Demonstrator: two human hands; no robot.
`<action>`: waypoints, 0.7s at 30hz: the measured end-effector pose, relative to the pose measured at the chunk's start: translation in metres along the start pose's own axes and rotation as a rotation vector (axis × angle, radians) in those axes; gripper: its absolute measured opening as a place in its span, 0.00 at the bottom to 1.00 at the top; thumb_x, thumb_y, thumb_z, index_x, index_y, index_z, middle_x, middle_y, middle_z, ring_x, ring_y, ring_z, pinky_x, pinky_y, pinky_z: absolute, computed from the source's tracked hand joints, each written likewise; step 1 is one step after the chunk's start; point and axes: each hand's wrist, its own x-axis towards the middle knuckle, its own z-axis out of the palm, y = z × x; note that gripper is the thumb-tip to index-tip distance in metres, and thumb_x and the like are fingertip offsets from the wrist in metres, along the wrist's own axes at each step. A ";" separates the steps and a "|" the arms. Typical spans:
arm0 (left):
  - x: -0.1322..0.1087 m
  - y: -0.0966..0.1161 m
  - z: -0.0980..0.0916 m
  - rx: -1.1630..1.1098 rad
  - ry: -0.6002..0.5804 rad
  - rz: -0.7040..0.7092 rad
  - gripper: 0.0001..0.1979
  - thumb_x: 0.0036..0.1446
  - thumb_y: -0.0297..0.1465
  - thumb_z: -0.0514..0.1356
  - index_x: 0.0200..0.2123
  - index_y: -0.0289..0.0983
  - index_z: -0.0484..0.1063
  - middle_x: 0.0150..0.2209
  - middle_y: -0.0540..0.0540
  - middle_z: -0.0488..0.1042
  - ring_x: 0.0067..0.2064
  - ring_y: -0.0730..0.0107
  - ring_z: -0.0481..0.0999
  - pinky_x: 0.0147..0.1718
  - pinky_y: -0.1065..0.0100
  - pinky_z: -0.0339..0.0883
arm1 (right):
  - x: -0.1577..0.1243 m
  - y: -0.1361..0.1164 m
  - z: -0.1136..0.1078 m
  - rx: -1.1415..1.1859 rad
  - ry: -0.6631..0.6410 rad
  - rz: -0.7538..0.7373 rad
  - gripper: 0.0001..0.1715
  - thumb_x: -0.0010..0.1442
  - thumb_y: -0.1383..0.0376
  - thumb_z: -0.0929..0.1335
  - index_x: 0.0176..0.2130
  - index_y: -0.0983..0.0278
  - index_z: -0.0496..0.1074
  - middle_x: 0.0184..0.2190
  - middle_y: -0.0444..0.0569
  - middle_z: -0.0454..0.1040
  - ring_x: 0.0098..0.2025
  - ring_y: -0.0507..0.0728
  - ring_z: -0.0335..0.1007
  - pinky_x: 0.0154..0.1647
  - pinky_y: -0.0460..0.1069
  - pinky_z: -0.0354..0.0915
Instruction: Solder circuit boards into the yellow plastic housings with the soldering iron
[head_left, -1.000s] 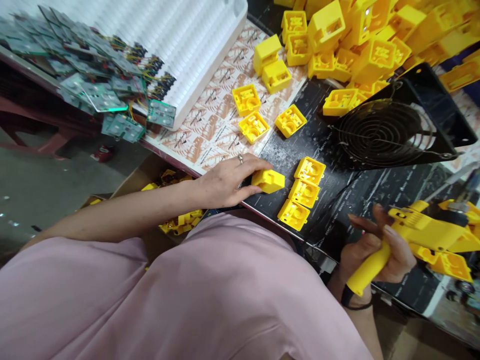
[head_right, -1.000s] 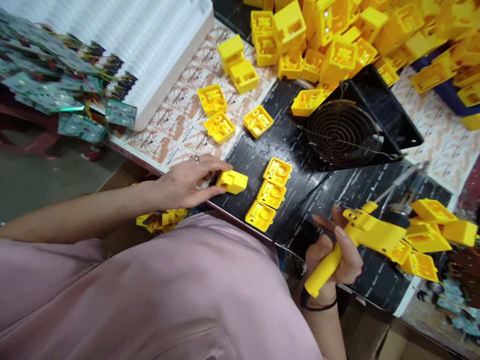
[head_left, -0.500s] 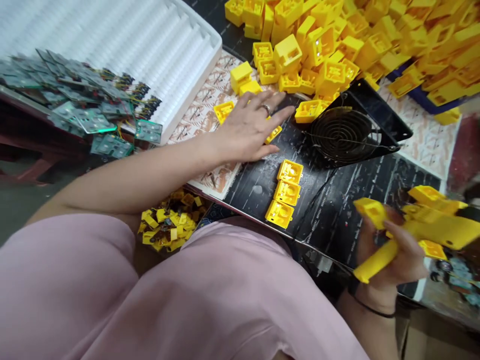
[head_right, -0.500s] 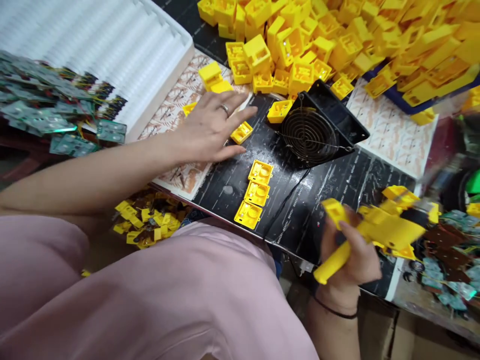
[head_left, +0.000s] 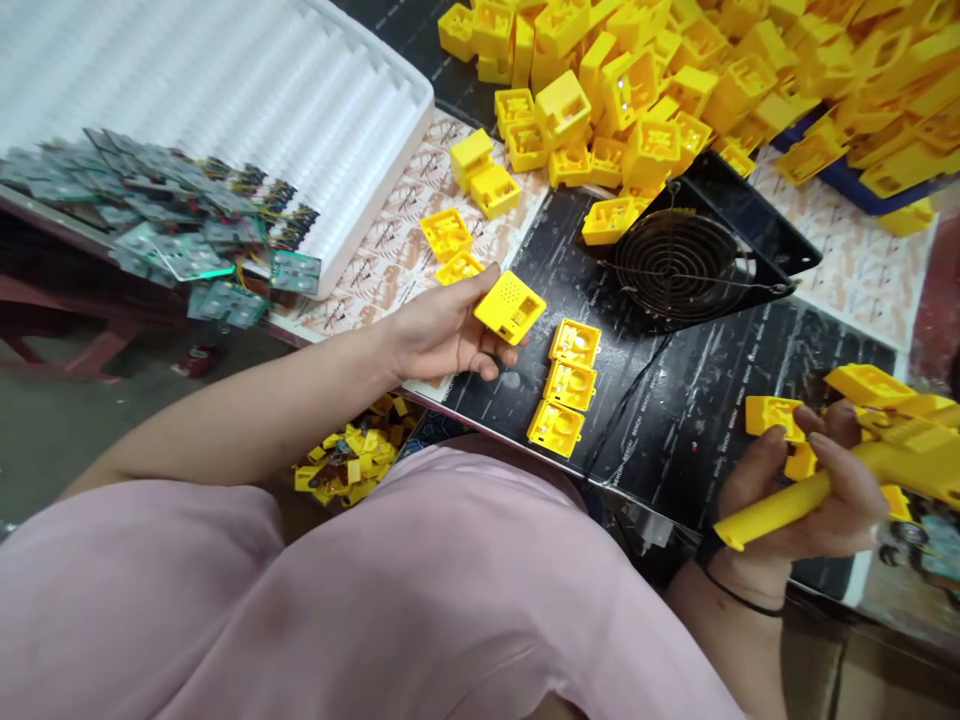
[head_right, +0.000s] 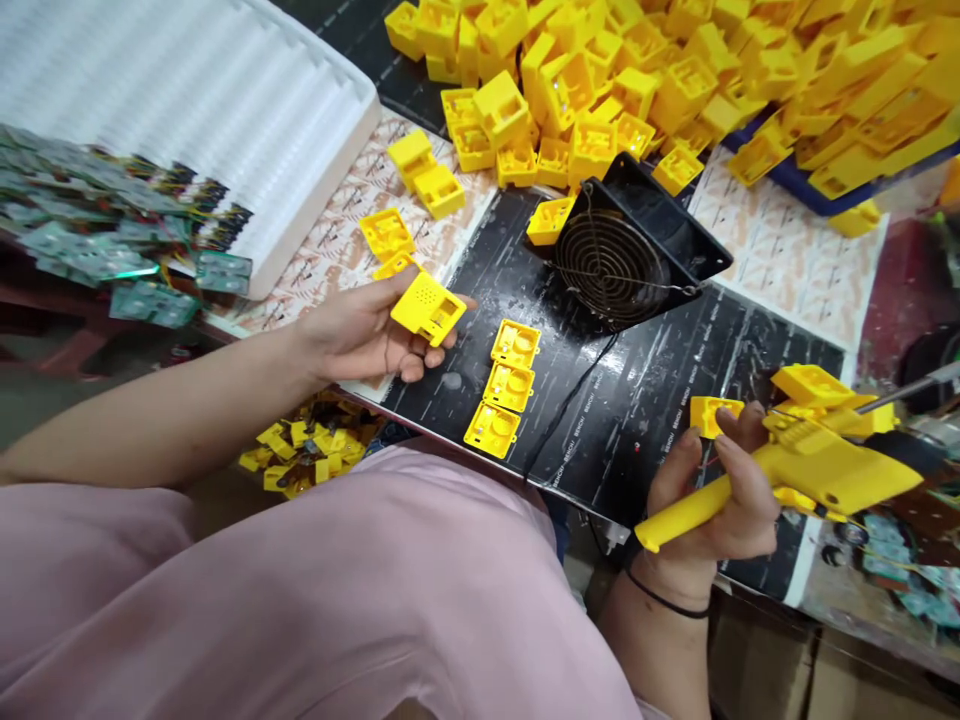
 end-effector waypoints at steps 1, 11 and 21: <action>-0.002 -0.003 0.000 -0.010 0.002 -0.015 0.43 0.74 0.55 0.30 0.60 0.31 0.72 0.38 0.33 0.83 0.34 0.59 0.85 0.25 0.63 0.77 | 0.001 -0.001 0.002 0.017 0.001 -0.002 0.23 0.61 0.68 0.75 0.55 0.60 0.72 0.53 0.55 0.83 0.52 0.67 0.85 0.49 0.61 0.84; -0.019 -0.020 0.004 -0.005 -0.011 -0.008 0.39 0.76 0.48 0.30 0.63 0.28 0.69 0.51 0.26 0.82 0.43 0.56 0.87 0.36 0.59 0.82 | -0.003 -0.010 0.007 0.091 -0.014 -0.002 0.25 0.58 0.74 0.74 0.54 0.62 0.74 0.52 0.55 0.84 0.54 0.67 0.84 0.49 0.58 0.85; -0.031 -0.013 0.014 0.382 0.215 -0.086 0.37 0.74 0.51 0.39 0.68 0.32 0.67 0.54 0.31 0.81 0.49 0.51 0.83 0.42 0.53 0.80 | 0.003 -0.020 0.009 0.134 -0.044 -0.019 0.32 0.60 0.79 0.72 0.60 0.60 0.74 0.55 0.54 0.83 0.55 0.62 0.83 0.50 0.51 0.83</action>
